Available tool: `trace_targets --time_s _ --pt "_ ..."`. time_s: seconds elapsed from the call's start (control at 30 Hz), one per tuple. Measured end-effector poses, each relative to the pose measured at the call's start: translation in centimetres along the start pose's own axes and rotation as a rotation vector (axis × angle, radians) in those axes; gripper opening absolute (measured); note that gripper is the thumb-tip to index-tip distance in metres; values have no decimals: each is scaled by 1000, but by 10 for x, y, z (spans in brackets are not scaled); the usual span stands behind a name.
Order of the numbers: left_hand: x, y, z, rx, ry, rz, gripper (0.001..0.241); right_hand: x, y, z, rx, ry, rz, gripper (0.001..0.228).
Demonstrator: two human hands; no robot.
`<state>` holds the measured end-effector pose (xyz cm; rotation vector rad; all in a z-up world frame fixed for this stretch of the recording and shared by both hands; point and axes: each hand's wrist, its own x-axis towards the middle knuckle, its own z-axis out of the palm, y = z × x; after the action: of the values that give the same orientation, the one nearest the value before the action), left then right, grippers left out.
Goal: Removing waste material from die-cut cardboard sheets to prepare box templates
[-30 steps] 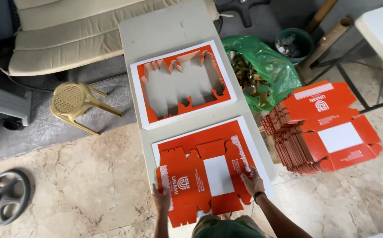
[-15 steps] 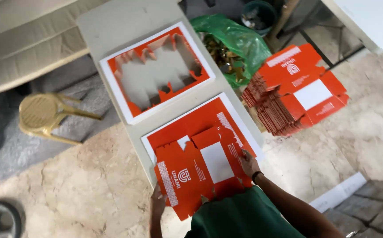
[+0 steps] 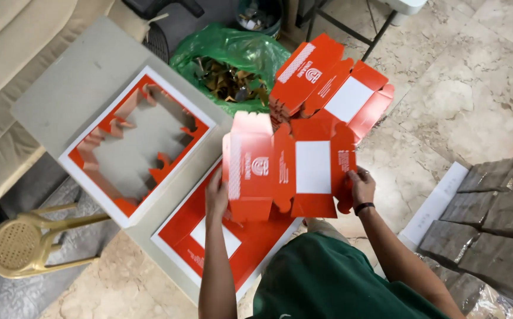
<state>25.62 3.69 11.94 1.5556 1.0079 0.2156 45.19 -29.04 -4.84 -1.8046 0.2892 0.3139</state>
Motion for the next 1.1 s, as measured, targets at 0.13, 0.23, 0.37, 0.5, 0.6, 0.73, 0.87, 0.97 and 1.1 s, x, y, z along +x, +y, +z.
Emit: trace_targets --time_s 0.13,0.23,0.37,0.5,0.6,0.73,0.87,0.97,1.1 --pt "92 79 77 158 -139 244 56 80 -8 -20 184 223 -56 36" --pt "199 77 136 249 -142 386 55 138 -1 -29 278 303 -74 36" --pt "281 107 188 253 -106 478 68 193 -23 -23 415 334 -58 31" --pt "235 121 196 442 -63 394 71 304 70 -10 446 306 94 36" --pt "185 65 193 643 -179 495 58 324 92 1 288 261 260 44" --pt "96 -82 149 858 -209 71 66 326 95 -2 310 163 408 43" --pt "0 -210 90 737 232 -342 78 280 -4 -14 302 90 559 21" --pt "-54 -249 46 686 525 -836 86 250 -79 -18 -387 -105 498 24" --pt "-110 -319 6 418 841 -957 93 222 -77 -29 -819 -211 193 41"
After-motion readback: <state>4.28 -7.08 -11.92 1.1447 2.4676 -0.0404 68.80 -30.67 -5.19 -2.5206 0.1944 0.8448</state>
